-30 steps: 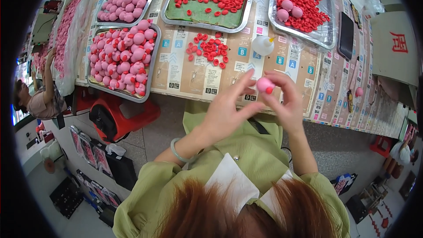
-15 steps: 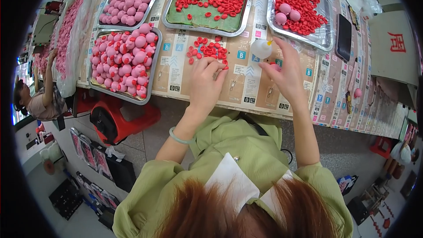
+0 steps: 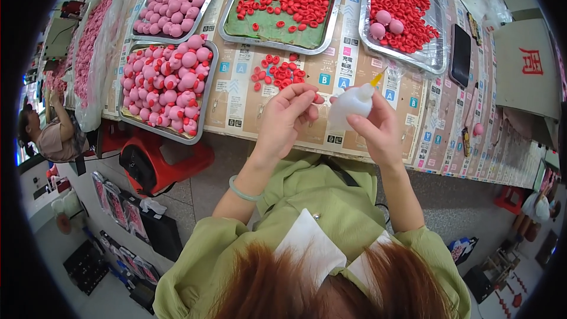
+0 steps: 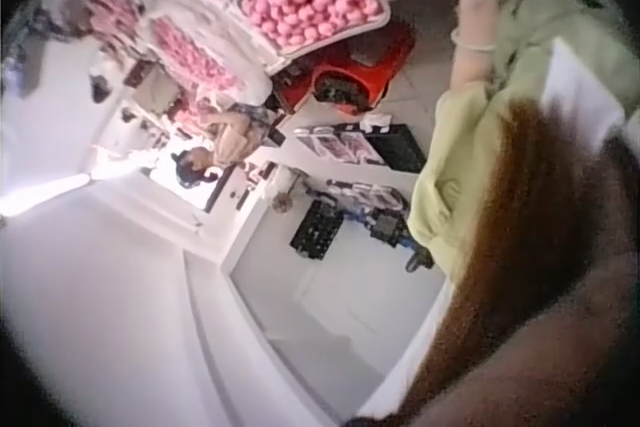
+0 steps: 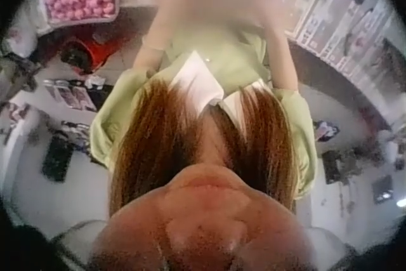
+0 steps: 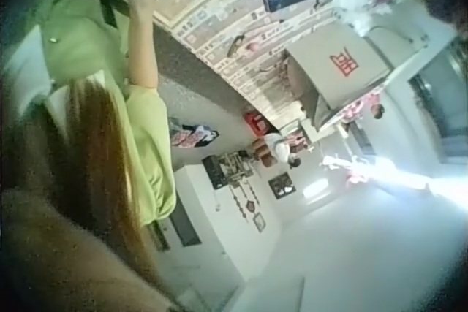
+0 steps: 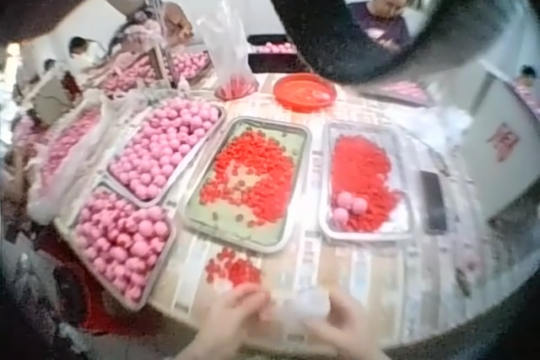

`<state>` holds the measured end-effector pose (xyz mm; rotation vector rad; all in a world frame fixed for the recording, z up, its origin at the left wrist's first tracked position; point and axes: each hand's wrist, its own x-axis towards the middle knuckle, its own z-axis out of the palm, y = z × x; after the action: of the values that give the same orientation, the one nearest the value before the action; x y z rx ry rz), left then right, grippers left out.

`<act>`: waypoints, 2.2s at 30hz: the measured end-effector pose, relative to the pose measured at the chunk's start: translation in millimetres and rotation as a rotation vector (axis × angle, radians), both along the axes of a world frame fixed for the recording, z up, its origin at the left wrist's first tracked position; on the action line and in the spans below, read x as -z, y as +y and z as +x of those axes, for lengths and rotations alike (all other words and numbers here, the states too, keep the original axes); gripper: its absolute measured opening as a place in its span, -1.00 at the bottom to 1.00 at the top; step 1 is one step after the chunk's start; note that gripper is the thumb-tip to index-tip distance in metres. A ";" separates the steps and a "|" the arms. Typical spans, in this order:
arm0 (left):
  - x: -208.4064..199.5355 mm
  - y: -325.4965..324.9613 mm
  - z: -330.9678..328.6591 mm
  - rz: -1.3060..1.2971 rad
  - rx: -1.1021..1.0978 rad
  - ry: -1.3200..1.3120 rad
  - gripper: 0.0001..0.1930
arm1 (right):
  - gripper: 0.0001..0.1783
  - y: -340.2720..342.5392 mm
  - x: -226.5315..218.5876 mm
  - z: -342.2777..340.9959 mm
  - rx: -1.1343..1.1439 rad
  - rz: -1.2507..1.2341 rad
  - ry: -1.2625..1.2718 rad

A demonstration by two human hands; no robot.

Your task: Assembling small red components onto pink spheres using a glue bottle.

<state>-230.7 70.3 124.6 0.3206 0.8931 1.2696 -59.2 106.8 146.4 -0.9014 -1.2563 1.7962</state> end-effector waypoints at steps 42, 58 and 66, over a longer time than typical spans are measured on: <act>-12.3 -14.2 0.5 -0.099 0.010 -0.522 -0.77 | -0.59 -17.7 -35.2 11.3 0.342 0.427 -0.277; -11.7 -13.7 -0.6 -0.075 -0.037 -0.462 -0.77 | -0.63 -17.8 -35.8 13.3 0.291 0.479 -0.338; -11.0 -16.3 -6.9 -0.053 -0.049 -0.422 -0.74 | -0.64 27.2 -19.5 12.6 0.337 0.142 -0.309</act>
<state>-237.6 53.9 135.6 -0.0152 0.5735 1.2936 -46.6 134.0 165.8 -1.2595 -1.3095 1.3236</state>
